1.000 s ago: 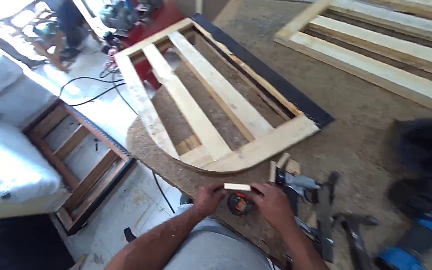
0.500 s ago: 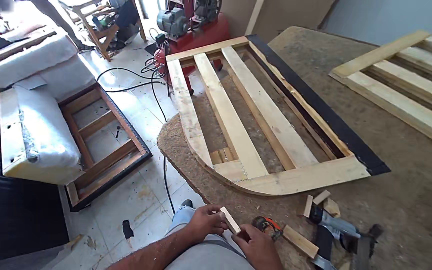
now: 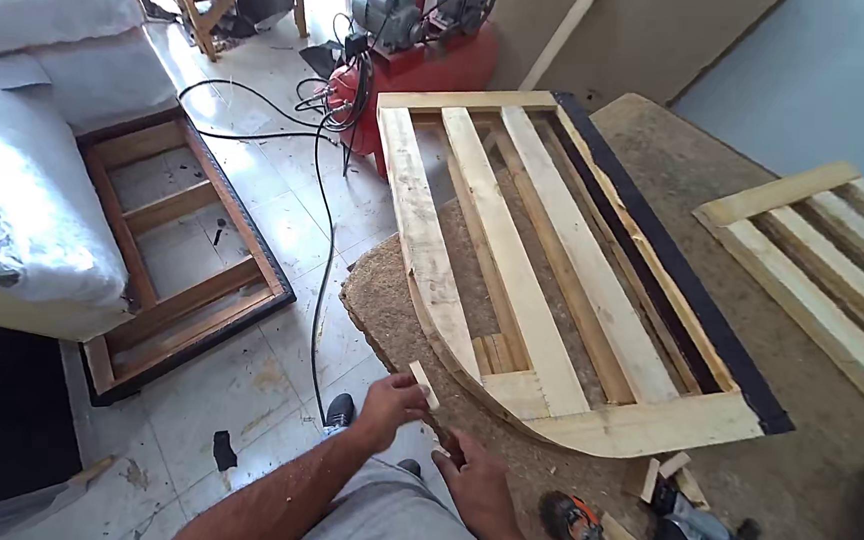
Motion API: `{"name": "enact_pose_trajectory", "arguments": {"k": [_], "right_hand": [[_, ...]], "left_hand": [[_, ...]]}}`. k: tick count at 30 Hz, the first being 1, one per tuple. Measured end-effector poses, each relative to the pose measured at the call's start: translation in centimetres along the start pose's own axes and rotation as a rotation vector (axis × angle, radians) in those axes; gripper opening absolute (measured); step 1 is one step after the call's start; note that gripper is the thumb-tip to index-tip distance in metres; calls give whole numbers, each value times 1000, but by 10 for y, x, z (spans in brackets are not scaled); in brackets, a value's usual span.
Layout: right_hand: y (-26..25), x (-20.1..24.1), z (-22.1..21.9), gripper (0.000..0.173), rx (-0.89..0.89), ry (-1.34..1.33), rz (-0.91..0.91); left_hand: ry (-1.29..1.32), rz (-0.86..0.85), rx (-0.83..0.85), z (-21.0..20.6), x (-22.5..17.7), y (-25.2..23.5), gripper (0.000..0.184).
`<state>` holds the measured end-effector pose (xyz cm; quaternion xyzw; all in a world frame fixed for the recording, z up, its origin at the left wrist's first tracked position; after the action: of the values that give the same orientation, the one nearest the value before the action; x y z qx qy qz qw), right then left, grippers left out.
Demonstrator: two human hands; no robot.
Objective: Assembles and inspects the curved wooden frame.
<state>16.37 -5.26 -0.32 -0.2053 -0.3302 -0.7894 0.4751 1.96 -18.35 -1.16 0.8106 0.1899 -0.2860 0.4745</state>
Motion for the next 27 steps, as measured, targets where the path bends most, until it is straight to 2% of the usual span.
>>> {"name": "enact_pose_trajectory", "arguments": {"k": [4,7,10,13,24,27], "right_hand": [[-4,7,-27,38,134,54,-69],[-3,12,-41,34,142,62,-97],[-4,19,-40,33,119,66,-121],[-6,20,-36,33,111,82,-140],[-16,16,-24,32,107,73,-178],[-17,11,-22,31,85,68,-187]], "left_hand": [[-54,-80,-23,25,-48,-66,36],[-131,-102,-31,26,-79,-106,38],[-200,-128,-43,26,-90,-133,55],[-300,-112,-103,28,-92,-144,64],[-334,-108,-151,24,-93,-152,64],[-266,-118,-145,24,-92,-153,64]]}}
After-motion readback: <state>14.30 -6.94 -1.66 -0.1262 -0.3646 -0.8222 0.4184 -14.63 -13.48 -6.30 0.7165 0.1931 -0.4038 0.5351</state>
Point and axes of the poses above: each hand's wrist, its own y-axis away from the middle knuckle, its own z-axis out of the back of the hand, x = y × z, the point moved 3 cm from there along -y, towards the middle knuckle, and after that the axes turned 1 degree about x, right-handed, at the moved point
